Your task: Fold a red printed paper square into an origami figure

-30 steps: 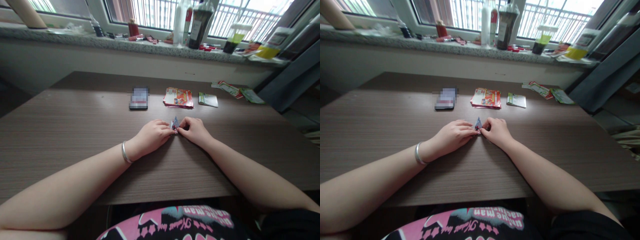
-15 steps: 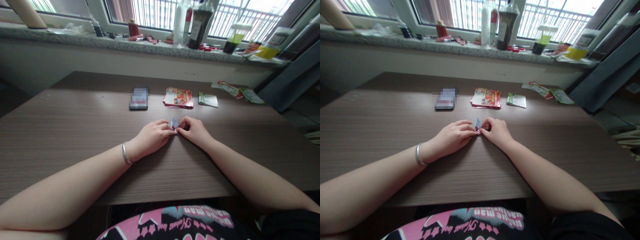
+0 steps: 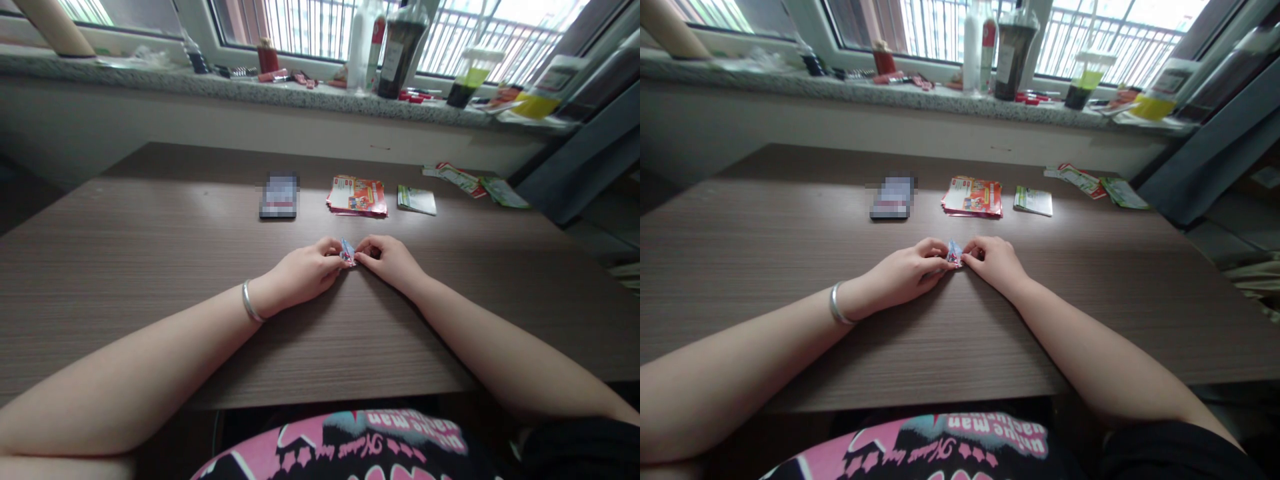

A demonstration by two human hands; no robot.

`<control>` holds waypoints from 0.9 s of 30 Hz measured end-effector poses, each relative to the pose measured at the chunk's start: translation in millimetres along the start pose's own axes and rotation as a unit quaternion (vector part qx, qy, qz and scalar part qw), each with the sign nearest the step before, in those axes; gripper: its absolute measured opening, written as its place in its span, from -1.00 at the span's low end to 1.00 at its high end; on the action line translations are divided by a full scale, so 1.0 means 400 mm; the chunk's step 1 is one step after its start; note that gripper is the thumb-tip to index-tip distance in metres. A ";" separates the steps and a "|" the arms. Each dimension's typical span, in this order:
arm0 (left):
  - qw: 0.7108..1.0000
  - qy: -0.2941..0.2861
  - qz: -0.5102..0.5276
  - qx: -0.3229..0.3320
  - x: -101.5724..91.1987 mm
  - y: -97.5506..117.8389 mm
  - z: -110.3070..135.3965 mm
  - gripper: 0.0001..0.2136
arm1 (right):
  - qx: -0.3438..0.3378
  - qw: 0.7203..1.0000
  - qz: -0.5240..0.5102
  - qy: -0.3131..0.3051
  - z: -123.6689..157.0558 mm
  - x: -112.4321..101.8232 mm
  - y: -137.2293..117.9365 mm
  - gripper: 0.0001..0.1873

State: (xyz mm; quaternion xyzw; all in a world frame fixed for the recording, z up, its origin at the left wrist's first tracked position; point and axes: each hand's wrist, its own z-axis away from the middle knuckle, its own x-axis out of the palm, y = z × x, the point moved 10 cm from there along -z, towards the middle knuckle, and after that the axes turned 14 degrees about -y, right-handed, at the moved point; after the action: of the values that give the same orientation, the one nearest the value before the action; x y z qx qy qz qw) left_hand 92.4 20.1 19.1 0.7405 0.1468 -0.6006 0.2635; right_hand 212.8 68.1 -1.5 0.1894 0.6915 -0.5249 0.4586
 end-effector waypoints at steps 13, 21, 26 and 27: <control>0.998 -0.012 -0.002 0.056 -0.002 0.023 -0.007 -0.73 | -0.019 0.999 0.039 0.004 0.001 0.001 -0.011 -0.91; 0.998 -0.045 -0.022 0.035 0.007 0.018 -0.008 -0.73 | -0.011 0.996 0.092 -0.007 0.000 0.003 -0.019 -0.87; 0.997 -0.041 -0.056 0.038 0.003 0.023 -0.002 -0.73 | -0.037 0.995 0.088 -0.002 0.006 0.001 -0.036 -0.87; 0.996 -0.037 -0.063 0.040 0.001 0.025 -0.001 -0.73 | -0.045 0.996 0.080 0.000 0.008 0.000 -0.040 -0.88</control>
State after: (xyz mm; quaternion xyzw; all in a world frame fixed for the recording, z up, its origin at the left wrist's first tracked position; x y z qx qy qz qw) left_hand 98.0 12.0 20.8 0.7167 0.1593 -0.6487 0.2005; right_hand 202.1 59.2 7.2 0.2231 0.6972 -0.4552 0.5070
